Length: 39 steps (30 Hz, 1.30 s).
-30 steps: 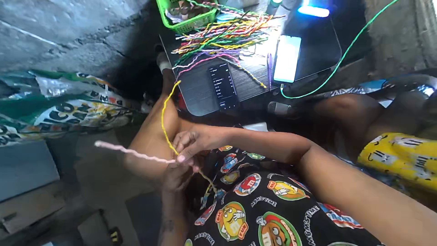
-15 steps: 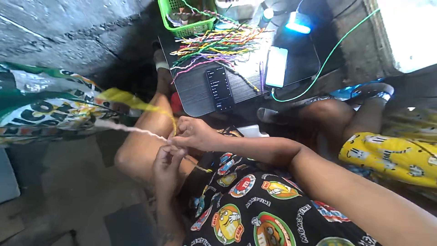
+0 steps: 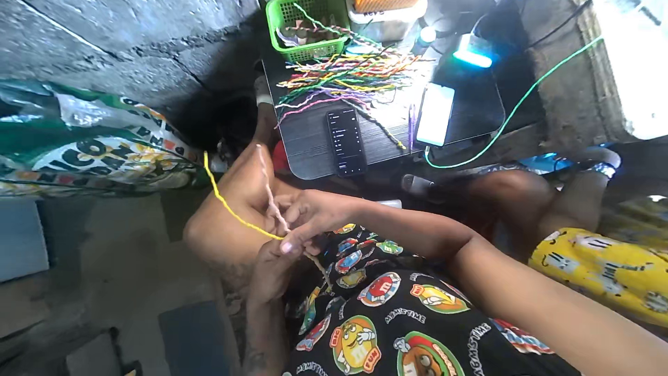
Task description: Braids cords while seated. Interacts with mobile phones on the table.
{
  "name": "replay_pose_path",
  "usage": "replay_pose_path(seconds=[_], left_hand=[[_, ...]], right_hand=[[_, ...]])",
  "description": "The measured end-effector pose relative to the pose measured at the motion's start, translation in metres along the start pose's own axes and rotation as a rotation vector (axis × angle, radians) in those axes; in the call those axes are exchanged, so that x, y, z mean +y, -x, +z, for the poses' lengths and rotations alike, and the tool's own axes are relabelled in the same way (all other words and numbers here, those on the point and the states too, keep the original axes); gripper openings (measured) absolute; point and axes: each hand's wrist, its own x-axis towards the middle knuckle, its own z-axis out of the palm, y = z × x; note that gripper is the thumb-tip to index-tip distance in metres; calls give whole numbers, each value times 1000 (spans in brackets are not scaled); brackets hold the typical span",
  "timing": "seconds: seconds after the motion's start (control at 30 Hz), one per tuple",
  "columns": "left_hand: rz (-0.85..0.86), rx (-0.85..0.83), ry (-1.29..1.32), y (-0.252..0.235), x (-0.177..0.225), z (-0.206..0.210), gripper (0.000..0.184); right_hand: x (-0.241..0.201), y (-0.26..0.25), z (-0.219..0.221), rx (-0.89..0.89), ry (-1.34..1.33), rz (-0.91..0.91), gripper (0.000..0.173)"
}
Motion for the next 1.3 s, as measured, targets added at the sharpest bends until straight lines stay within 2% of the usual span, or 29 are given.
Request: replay_pose_path(seconds=[0.07,0.17,0.27,0.33,0.5,0.6,0.67,0.77,0.83,0.93,1.0,1.07,1.13,1.2,1.3], left_hand=[[7,45,-59,-1,0,4,17],[19,247,-254,-3,3,11,6],[36,442,-457,-11,0,17,17],[5,489,-500,-13,-2,19,20],[12,327,-336,-3,0,11,21],[17,406,-321,-1,5,11,13],[6,385,-268,1,9,10,12],[31,108,-100,8,13,4,19],[48,-61,16,12,12,7,19],[74,-120,67,15,11,16,20],[103,2,-48,17,9,22,15],[112,266,-303,14,9,28,7],[66,403,-463,8,9,33,18],[-2,394,-448,3,7,28,22],[-41,378,-374,-3,14,5,14]], right_hand=[[-6,4,-2,28,52,-27,15],[-3,8,1,184,141,-15,18],[9,6,7,397,186,35,20],[11,6,9,434,183,83,21],[2,7,8,372,239,90,25],[2,5,7,308,264,56,27],[-3,5,6,201,212,41,26],[-4,7,5,-3,-79,-66,22],[-1,4,6,-64,-157,-134,17],[-1,2,11,-62,-140,-182,11],[-4,5,15,49,-24,-200,14],[-7,8,17,230,205,-268,14],[-2,13,16,400,356,-319,11],[12,28,10,515,436,-235,14],[50,66,-17,660,754,-4,22]])
